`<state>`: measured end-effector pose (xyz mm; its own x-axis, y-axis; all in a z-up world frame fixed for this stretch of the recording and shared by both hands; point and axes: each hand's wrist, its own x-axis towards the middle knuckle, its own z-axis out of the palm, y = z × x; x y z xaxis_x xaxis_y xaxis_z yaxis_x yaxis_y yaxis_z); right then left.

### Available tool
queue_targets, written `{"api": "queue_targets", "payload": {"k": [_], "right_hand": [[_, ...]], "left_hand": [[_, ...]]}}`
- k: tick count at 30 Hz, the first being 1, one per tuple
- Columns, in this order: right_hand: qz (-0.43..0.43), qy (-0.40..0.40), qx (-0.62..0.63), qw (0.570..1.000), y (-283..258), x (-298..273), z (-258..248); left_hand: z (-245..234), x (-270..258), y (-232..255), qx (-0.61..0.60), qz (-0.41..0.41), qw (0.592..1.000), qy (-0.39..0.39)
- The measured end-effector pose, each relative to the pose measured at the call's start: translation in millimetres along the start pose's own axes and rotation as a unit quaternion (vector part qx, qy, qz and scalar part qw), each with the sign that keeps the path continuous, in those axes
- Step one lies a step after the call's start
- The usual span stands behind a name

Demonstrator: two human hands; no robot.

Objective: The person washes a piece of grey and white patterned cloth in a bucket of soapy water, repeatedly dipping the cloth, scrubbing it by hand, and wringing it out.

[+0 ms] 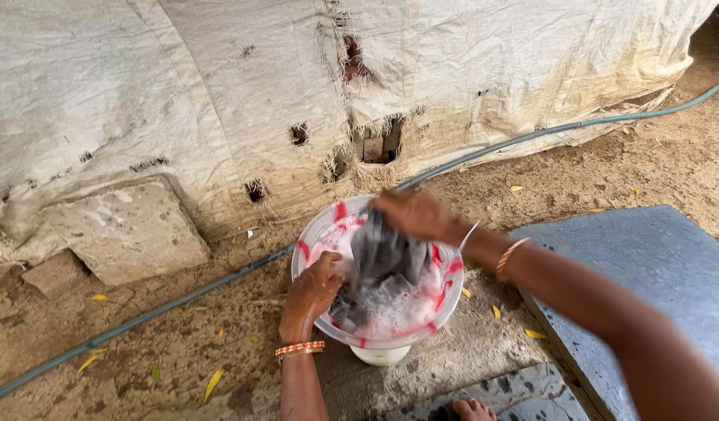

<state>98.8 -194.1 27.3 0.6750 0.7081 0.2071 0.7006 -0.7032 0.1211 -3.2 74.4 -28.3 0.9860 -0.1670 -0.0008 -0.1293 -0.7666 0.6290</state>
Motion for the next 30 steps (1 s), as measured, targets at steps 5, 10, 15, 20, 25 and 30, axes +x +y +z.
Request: {"api": "queue_targets", "payload": {"k": [5, 10, 15, 20, 25, 30], "right_hand": [[-0.044, 0.019, -0.058, 0.997, -8, 7, 155], [-0.033, -0.162, -0.042, 0.985, -7, 29, 241], [0.000, -0.115, -0.024, 0.993, -25, 32, 186], [-0.118, 0.061, 0.143, 0.981, -35, 27, 59], [-0.202, 0.037, -0.085, 0.975, -12, 24, -35], [-0.064, 0.080, -0.046, 0.994, 23, 15, -149]], "left_hand": [[-2, -7, 14, -0.045, 0.029, 0.998, 0.013], [21, 1, 10, 0.007, -0.019, 0.999, -0.039], [56, 18, -6, 0.021, 0.145, 0.977, 0.155], [44, 24, 18, -0.185, 0.256, 0.926, 0.208], [-5, 44, 52, -0.267, 0.085, 0.960, -0.016], [-106, 58, 59, -0.334, 0.271, 0.903, 0.001]]}}
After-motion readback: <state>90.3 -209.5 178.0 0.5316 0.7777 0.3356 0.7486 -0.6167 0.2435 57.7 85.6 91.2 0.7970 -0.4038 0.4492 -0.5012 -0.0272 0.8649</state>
